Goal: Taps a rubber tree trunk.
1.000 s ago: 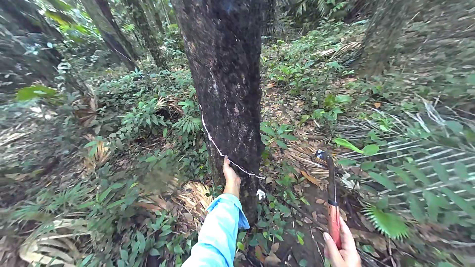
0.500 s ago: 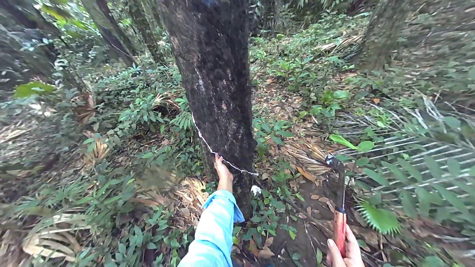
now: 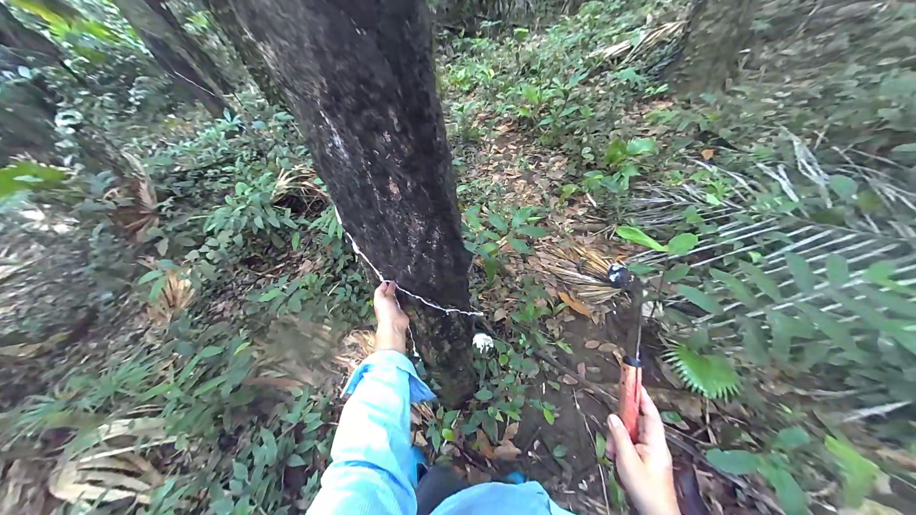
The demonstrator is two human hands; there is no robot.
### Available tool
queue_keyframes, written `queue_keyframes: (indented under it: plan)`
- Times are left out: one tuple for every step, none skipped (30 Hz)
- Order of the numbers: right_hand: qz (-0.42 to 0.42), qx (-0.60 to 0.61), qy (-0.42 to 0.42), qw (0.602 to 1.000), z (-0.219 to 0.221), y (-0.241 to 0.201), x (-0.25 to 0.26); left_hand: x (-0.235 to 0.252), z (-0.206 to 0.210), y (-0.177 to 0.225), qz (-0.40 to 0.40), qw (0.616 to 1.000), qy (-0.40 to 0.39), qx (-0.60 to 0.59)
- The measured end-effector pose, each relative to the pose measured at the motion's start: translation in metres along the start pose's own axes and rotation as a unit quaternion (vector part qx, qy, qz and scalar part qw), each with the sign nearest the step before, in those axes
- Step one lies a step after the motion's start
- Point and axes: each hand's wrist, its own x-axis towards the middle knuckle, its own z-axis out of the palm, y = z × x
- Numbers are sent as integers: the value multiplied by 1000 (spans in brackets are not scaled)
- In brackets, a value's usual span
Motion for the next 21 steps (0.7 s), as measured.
queue_keyframes:
  plan:
    - [-2,1,1,1000,1,2,1,-2,1,1,4,1000,-1,9]
    - [-4,0,4,1000,1,3,2,-4,1,2,7,1000,-3,17]
    - [-7,-2,5,1000,1,5,3,-5,1,3,10,1000,-9,23]
    - [-9,-3,9,1000,2,5,4,-6,2,3,9,999,-17,25]
    - [-11,-3,11,1000,2,6,5,-6,4,3,7,999,-19,26]
    - [-11,0,11,1000,1,6,5,-6,6,1,6,1000,-17,22]
    - [-7,3,13,1000,0,6,5,-6,8,-3,6,1000,-13,15]
    - [-1,3,14,1000,-3,5,5,-7,10,-5,10,1000,-4,10]
    - [2,1,15,1000,-5,5,5,-7,11,-8,12,1000,3,5]
    - [5,2,17,1000,-9,5,5,-7,12,-9,12,1000,5,-1]
    - [5,4,20,1000,-12,6,5,-6,11,-9,10,1000,6,-5]
    - [5,4,22,1000,-16,8,5,-5,11,-10,9,1000,6,-8]
    - [5,5,25,1000,-20,9,4,-4,10,-11,6,1000,1,-10]
    - [6,4,28,1000,-24,10,4,-3,9,-11,6,1000,-3,-10]
    - [11,2,31,999,-29,11,4,-3,8,-12,8,1000,-8,-10]
    - [16,-2,37,999,-32,11,4,-5,8,-12,8,1000,-9,-12]
    - [22,-6,44,999,-36,12,4,-7,9,-11,7,1000,-7,-11]
    - [24,-11,51,998,-39,12,4,-10,10,-10,3,1000,-4,-7]
    - [28,-16,56,998,-41,12,5,-12,9,-8,-5,1000,-4,-1]
    - [31,-16,60,998,-42,11,6,-13,8,-7,-13,1000,-7,5]
    - [29,-17,65,997,-44,11,7,-13,7,-7,-17,1000,-9,13]
